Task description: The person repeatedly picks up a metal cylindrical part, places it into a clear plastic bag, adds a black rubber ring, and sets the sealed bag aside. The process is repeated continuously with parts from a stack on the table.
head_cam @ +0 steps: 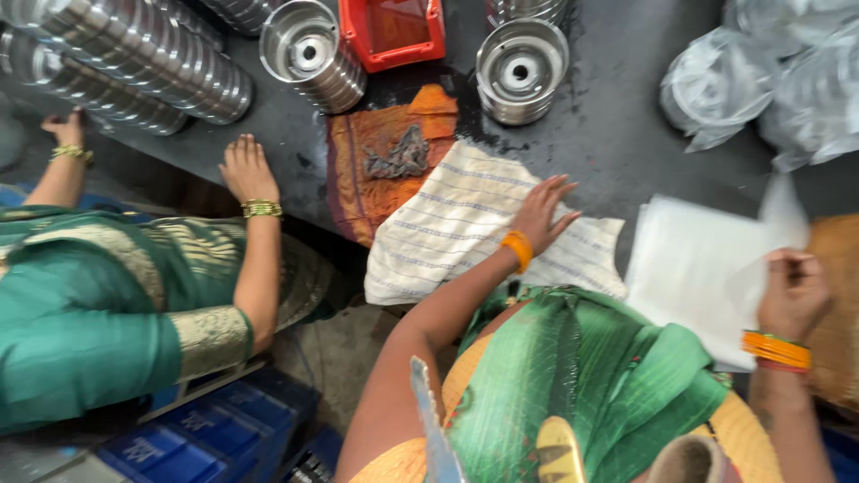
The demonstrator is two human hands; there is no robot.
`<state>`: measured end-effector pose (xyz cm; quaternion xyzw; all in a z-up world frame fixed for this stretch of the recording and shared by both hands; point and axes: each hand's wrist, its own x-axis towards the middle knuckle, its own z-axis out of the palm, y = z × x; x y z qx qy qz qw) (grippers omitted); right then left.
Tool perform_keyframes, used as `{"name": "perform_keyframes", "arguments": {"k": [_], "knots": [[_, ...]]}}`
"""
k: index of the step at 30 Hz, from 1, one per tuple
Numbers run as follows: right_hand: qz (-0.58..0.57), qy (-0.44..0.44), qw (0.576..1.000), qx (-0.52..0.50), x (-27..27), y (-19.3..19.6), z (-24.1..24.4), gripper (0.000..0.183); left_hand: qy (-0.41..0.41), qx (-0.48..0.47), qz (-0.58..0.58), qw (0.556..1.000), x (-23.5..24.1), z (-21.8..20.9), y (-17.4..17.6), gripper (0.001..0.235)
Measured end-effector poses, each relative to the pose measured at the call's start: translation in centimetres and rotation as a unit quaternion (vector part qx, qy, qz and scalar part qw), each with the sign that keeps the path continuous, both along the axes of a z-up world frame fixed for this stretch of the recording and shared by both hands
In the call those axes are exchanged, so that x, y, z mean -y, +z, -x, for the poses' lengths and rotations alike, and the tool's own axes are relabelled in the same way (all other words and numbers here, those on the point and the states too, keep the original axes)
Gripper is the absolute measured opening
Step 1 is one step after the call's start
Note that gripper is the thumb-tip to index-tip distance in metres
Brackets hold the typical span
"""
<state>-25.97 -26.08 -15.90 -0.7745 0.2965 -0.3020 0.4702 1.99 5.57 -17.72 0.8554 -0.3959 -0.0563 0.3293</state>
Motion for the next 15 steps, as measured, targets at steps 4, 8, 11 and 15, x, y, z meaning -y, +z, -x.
{"name": "perform_keyframes", "arguments": {"k": [4,8,11,15], "knots": [[0.089,-0.031,0.995,0.039,-2.1,3.3,-2.3,0.011,-0.059,-0.165,0.087,0.981,2.7,1.0,3.2,0.052],[0.173,0.058,0.981,0.067,-7.6,6.5,-6.6,0.011,-0.239,-0.494,0.222,0.806,6.2,3.2,6.8,0.071],[0.185,0.184,0.965,-0.005,-13.4,8.7,-9.4,0.012,-0.224,-0.566,0.248,0.754,6.4,4.0,9.1,0.066],[0.221,0.193,0.956,0.013,-15.8,11.0,-10.3,0.020,-0.139,-0.640,0.317,0.686,5.4,2.7,11.0,0.055]]}}
